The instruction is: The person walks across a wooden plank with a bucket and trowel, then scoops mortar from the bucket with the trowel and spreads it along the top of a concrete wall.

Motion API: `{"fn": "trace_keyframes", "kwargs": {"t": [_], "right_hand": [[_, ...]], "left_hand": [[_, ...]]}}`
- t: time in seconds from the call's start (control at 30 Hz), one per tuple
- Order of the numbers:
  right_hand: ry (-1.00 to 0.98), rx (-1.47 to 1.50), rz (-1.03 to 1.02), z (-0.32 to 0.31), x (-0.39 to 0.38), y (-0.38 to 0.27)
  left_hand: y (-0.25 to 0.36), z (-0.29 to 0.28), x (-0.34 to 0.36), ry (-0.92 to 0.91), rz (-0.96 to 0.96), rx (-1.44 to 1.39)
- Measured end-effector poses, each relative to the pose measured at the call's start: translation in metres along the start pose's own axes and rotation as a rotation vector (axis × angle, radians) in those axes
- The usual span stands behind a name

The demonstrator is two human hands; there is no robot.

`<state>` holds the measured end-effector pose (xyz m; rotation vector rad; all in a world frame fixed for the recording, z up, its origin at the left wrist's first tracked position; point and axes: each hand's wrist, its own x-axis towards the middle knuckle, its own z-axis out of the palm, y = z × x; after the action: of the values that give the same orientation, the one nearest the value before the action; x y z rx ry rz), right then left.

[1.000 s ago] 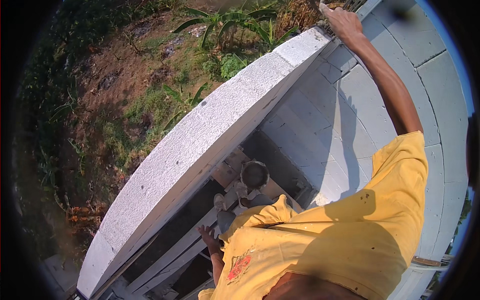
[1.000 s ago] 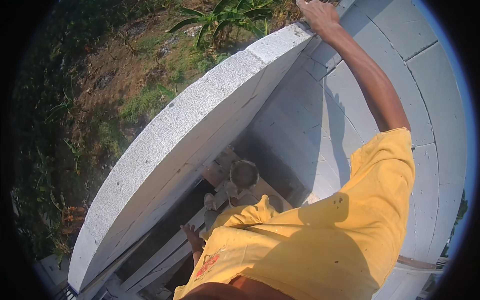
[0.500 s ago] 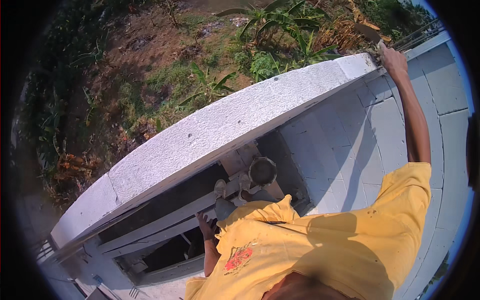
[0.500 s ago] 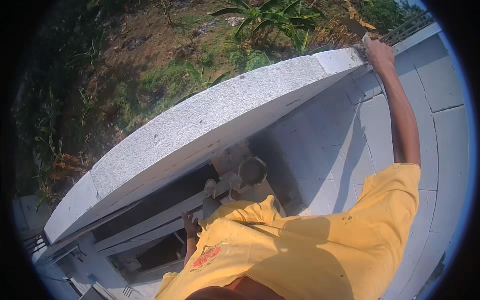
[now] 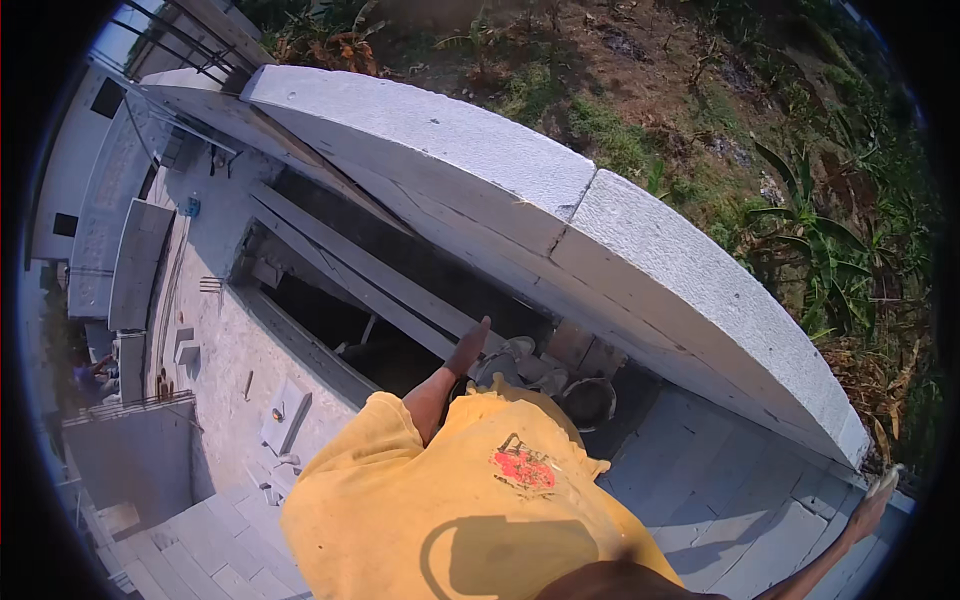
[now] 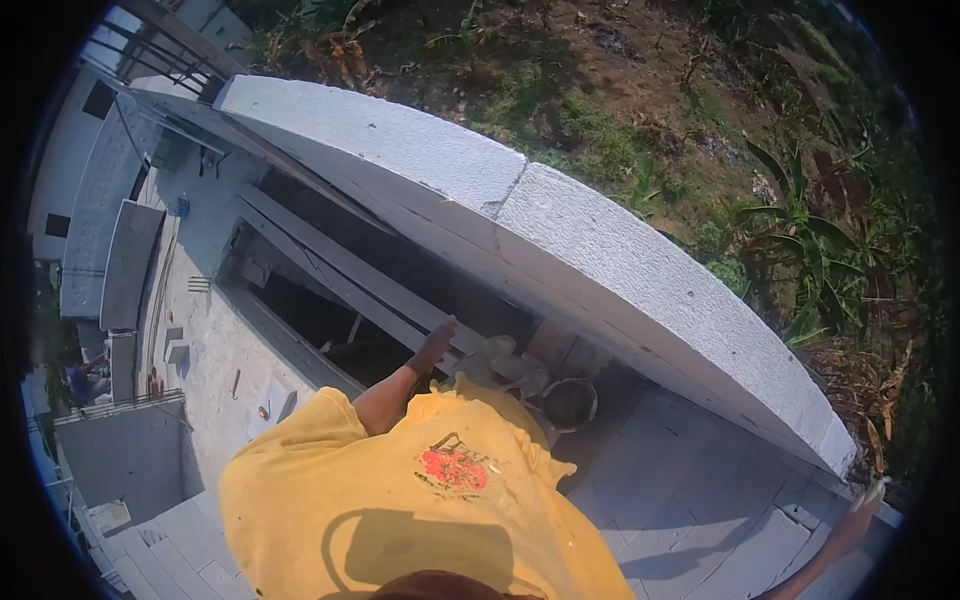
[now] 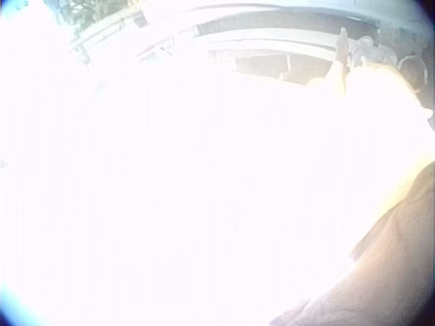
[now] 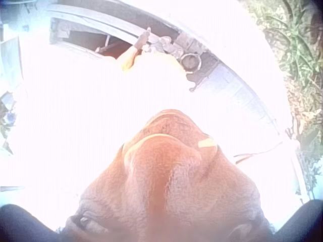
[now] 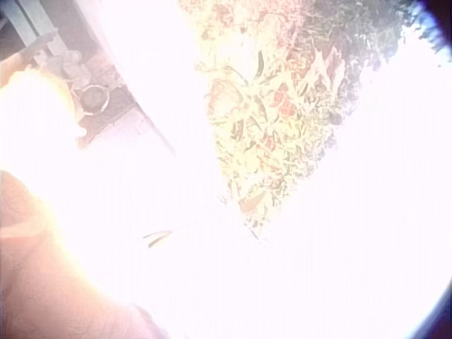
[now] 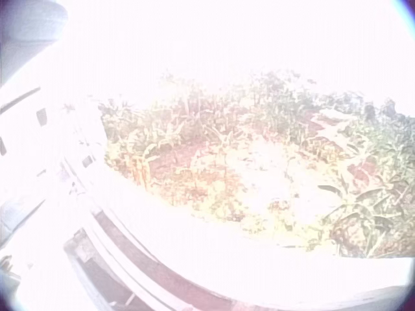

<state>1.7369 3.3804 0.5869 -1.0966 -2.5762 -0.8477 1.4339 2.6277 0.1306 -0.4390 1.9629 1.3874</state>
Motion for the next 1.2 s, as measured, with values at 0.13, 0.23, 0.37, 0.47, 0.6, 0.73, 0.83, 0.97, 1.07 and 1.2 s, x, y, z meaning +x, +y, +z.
{"fn": "trace_keyframes", "kwargs": {"t": [0.13,0.23,0.37,0.47,0.6,0.73,0.83,0.97,1.07,1.2], "right_hand": [[0.009,0.059,0.105,0.088,-0.063,0.043],[0.252,0.281,0.194,0.027,-0.111,-0.094],[0.294,0.401,0.408,0.006,-0.232,-0.15],[-0.017,0.751,1.022,-0.019,-0.292,-0.239],[-0.028,0.924,1.376,-0.017,-0.402,-0.28],[-0.344,0.903,1.483,0.035,-0.485,-0.334],[-0.368,0.627,1.104,0.036,-0.523,-0.37],[-0.878,0.652,1.057,0.048,-0.532,-0.409],[-1.064,0.564,0.962,0.1,-0.568,-0.431],[-1.059,0.446,0.744,0.221,-0.586,-0.494]], "left_hand": [[-0.009,0.008,0.02,-0.012,0.113,0.064],[-0.095,-0.051,0.019,0.073,0.325,0.239],[-0.069,-0.043,0.047,-0.158,0.147,0.446],[-0.05,-0.054,0.049,-0.27,0.255,0.622],[-0.003,0.004,0.062,-0.477,0.262,0.741],[0.003,0.033,0.081,-0.716,0.173,0.559],[0.024,0.087,0.066,-0.801,0.09,0.838],[0.004,0.153,0.09,-0.877,0.029,1.024],[-0.02,0.23,0.082,-0.861,-0.15,1.056],[-0.084,0.301,0.155,-0.816,-0.272,0.976]]}}
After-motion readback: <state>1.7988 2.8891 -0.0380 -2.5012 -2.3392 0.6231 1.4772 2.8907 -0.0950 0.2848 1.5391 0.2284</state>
